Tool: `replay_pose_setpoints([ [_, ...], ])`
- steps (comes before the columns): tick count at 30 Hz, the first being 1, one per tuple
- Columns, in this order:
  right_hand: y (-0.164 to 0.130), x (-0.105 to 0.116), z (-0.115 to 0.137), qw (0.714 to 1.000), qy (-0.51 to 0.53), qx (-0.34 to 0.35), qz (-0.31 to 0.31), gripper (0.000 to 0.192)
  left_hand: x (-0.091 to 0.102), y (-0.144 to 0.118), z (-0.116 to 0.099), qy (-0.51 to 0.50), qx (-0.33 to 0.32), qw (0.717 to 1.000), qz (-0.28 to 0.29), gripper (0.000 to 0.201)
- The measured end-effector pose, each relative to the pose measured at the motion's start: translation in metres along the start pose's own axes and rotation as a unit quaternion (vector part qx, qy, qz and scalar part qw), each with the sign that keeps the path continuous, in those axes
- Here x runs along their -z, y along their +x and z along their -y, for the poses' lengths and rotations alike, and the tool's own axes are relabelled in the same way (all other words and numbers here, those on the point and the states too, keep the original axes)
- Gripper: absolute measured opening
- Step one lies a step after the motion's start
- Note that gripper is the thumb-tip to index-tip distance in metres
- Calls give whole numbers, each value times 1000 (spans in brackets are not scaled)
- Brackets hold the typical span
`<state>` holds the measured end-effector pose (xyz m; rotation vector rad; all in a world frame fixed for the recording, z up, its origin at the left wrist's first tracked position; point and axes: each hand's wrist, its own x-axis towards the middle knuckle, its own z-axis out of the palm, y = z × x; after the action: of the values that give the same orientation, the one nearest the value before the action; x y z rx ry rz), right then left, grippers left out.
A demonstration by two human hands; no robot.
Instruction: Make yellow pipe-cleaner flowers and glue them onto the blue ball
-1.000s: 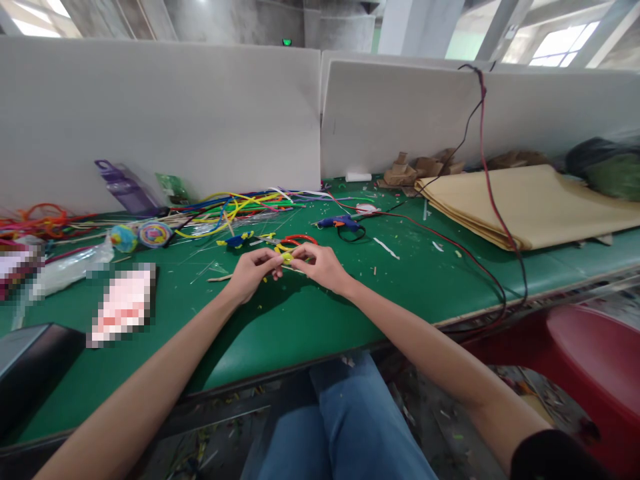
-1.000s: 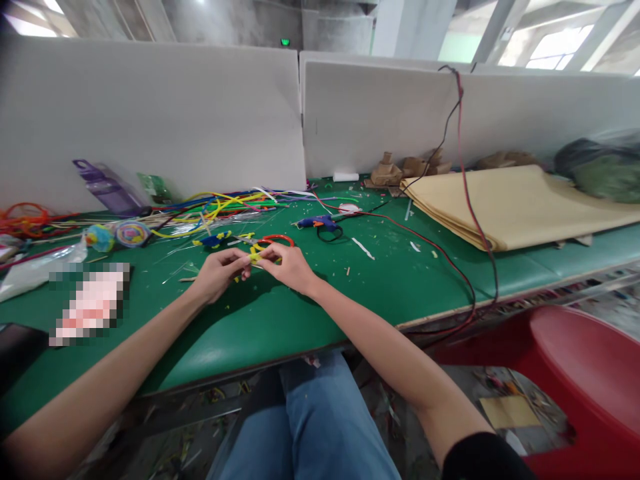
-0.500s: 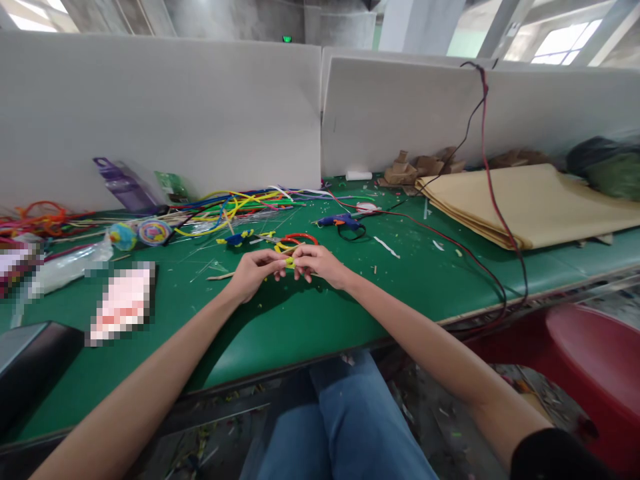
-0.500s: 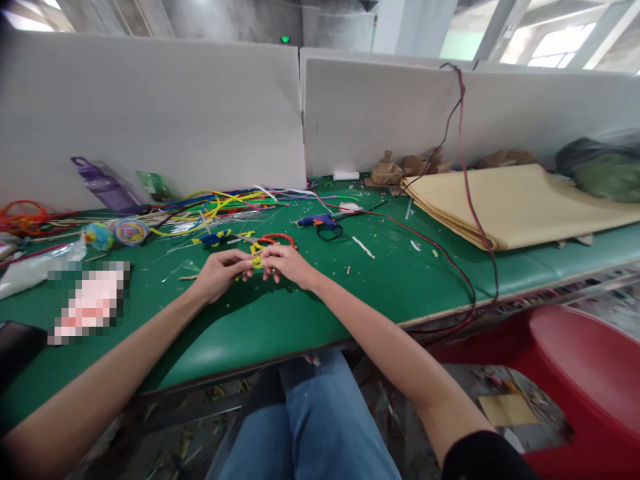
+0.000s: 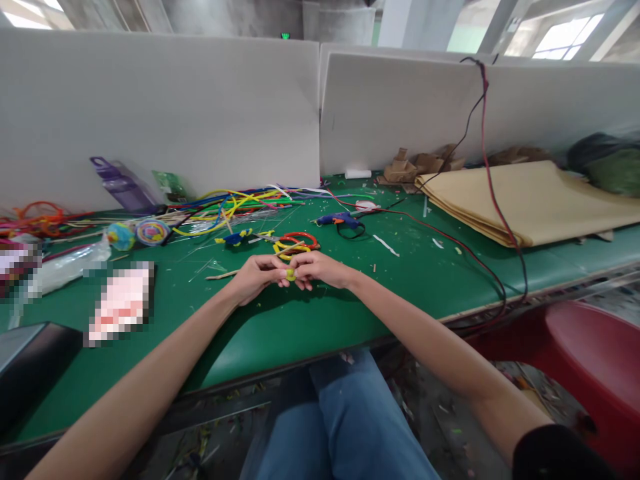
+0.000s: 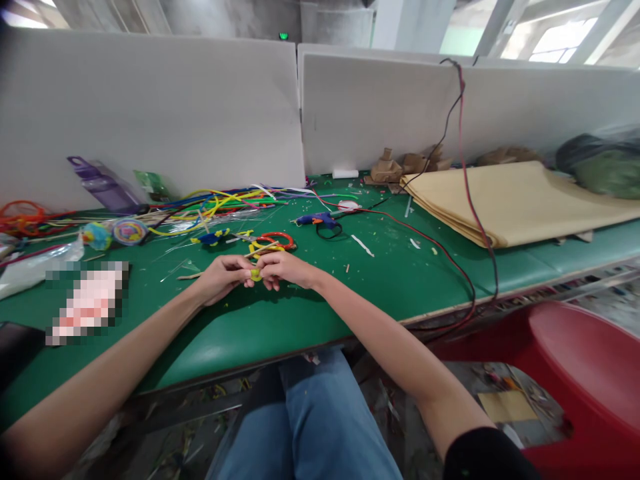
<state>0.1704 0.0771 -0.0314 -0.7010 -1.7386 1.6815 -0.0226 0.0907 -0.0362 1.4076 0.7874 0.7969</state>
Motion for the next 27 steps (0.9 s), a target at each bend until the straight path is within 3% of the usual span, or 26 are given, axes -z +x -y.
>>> replay_pose_setpoints([
  [3,1,-1,0,999,-18,30,-37,4,-1,1,-1,2,-16,1000,-21,21],
  [6,3,-1,-2,988,-71,64,-120,4,-2,3,-2,38,-44,997,-55,24],
  [11,3,-3,-6,934,-239,115,-240,10,-5,5,0,125,-73,986,-81,30],
  [14,2,-4,-8,900,-323,163,-242,11,-7,4,0,131,-81,984,-91,27],
  [20,1,-6,-14,862,-407,192,-233,11,-8,3,1,174,-90,976,-95,22],
  [27,2,-7,-13,860,-395,203,-252,13,-10,2,0,208,-114,966,-100,24],
])
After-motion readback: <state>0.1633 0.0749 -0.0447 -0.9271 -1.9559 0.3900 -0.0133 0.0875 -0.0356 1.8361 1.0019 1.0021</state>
